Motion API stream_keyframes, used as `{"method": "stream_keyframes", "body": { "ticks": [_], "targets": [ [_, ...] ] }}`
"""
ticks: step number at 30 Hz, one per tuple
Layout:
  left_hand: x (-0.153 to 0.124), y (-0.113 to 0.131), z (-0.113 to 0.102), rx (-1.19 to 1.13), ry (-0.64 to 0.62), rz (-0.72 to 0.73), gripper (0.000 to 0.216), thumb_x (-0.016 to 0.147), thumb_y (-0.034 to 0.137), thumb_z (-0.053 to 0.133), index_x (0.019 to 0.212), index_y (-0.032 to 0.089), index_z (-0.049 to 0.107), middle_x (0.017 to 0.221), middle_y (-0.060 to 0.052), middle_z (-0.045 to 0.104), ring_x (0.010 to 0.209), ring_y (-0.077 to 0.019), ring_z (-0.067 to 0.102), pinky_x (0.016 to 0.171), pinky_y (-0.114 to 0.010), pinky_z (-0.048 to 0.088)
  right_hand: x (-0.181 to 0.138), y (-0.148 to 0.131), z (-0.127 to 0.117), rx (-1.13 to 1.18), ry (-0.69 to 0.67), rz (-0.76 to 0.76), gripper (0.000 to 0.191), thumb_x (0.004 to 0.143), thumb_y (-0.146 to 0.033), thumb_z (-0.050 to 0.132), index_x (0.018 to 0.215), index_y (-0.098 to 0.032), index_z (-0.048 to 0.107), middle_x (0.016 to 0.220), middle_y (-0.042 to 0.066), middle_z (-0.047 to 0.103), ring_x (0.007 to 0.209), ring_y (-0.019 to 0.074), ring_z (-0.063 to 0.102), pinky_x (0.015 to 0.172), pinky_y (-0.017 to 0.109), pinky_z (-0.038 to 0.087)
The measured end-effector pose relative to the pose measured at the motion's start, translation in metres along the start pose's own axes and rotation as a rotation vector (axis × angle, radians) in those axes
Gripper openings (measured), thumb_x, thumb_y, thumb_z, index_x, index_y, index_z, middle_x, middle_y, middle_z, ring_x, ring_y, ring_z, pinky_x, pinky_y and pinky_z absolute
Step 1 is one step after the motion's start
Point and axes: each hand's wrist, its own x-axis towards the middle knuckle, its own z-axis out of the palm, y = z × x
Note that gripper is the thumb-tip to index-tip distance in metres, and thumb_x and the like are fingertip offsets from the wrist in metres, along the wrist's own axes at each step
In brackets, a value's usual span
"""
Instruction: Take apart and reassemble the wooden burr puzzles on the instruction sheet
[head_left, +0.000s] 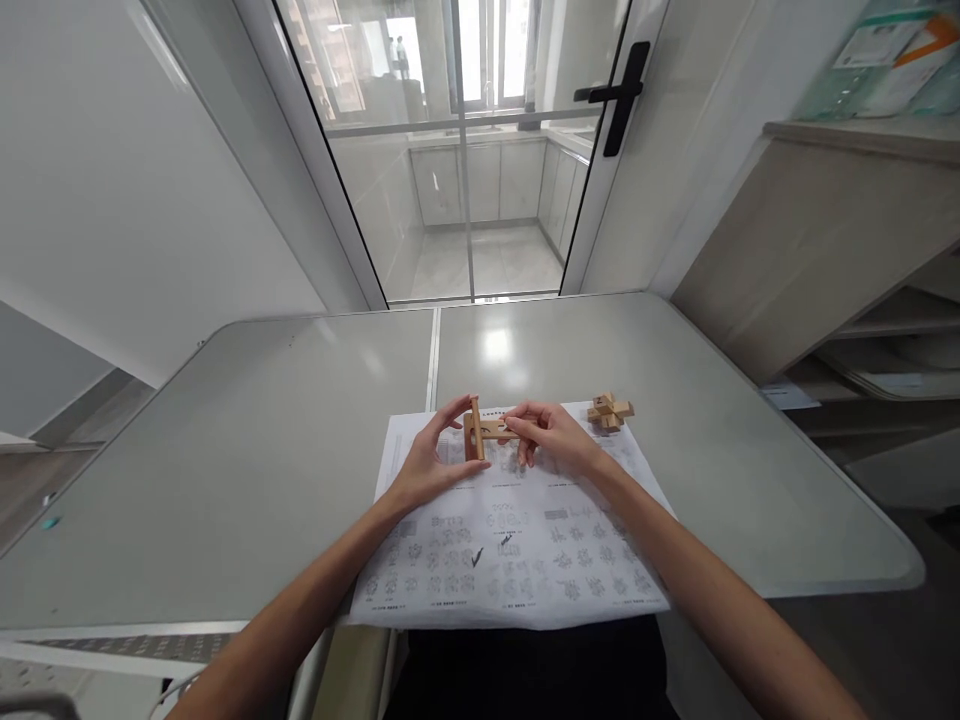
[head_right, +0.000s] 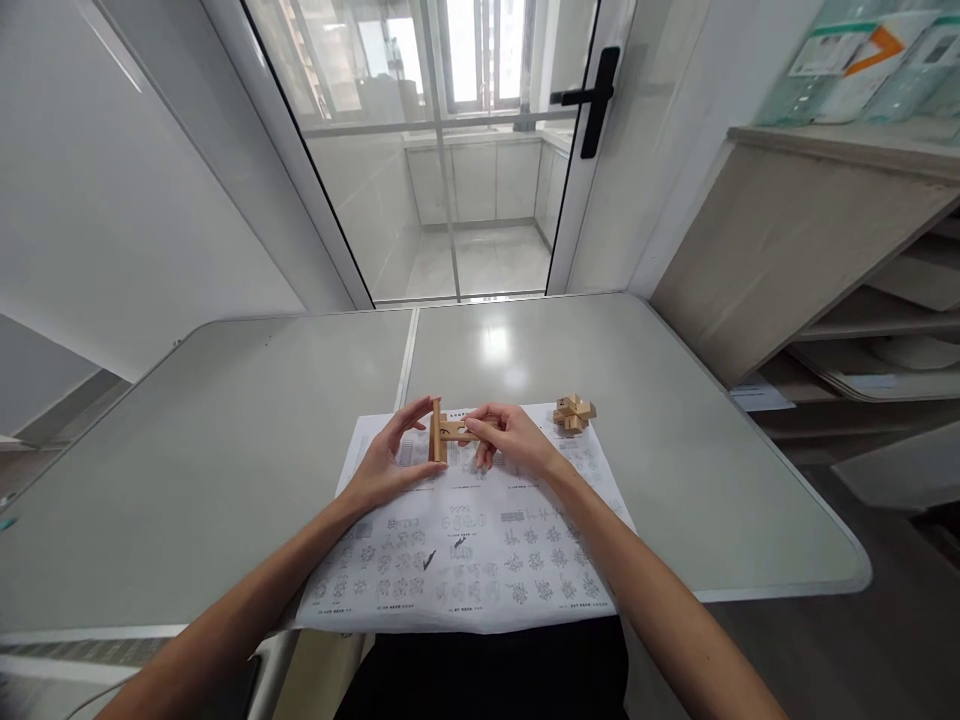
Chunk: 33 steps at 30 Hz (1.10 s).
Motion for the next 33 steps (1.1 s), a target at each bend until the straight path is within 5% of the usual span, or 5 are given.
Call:
{"method": "stream_keyframes", "body": {
  "ticks": [6, 12, 22, 33],
  "targets": [
    [-0.005, 0.0, 0.002, 0.062, -0.085, 0.035, 0.094, 0.077, 0.04, 0.093, 0.158, 0.034, 0.045, 0.16, -0.011, 0.054, 0.143, -0.036, 0.055, 0.119, -0.055, 0.045, -0.001, 0.007, 0.01, -0.023, -0.092, 0.005, 0.046, 0.096, -0.065, 0.067, 0.102, -0.02, 0.063, 0.062, -0.002, 0.069, 0.046, 0.0152, 0.066, 0.048, 0.026, 0.052],
    [-0.006, 0.005, 0.002, 0.032, -0.023, 0.067, 0.094, 0.074, 0.04, 0.095, 0.155, 0.033, 0.049, 0.156, -0.012, 0.058, 0.143, -0.0366, 0.056, 0.116, -0.054, 0.047, -0.003, 0.008, 0.012, -0.116, -0.034, -0.028, 0.05, 0.105, -0.068, 0.046, 0.116, -0.022, 0.062, 0.058, -0.007, 0.057, 0.046, 0.0118, 0.051, 0.047, 0.024, 0.04],
    [-0.008, 0.005, 0.007, 0.003, 0.051, 0.047, 0.092, 0.07, 0.039, 0.097, 0.151, 0.033, 0.053, 0.152, -0.012, 0.061, 0.138, -0.0373, 0.06, 0.112, -0.054, 0.05, -0.001, 0.018, 0.012, -0.06, -0.004, -0.054, 0.043, 0.1, -0.067, 0.059, 0.094, -0.025, 0.053, 0.062, -0.009, 0.045, 0.05, 0.0105, 0.036, 0.049, 0.025, 0.03],
    [-0.012, -0.001, 0.017, -0.018, -0.018, 0.044, 0.099, 0.068, 0.045, 0.098, 0.153, 0.035, 0.048, 0.147, -0.01, 0.062, 0.124, -0.0331, 0.066, 0.106, -0.051, 0.056, -0.004, 0.023, 0.036, -0.003, -0.022, -0.035, 0.042, 0.1, -0.07, 0.056, 0.101, -0.028, 0.048, 0.061, -0.01, 0.04, 0.05, 0.0117, 0.033, 0.048, 0.023, 0.029]
  ]
}}
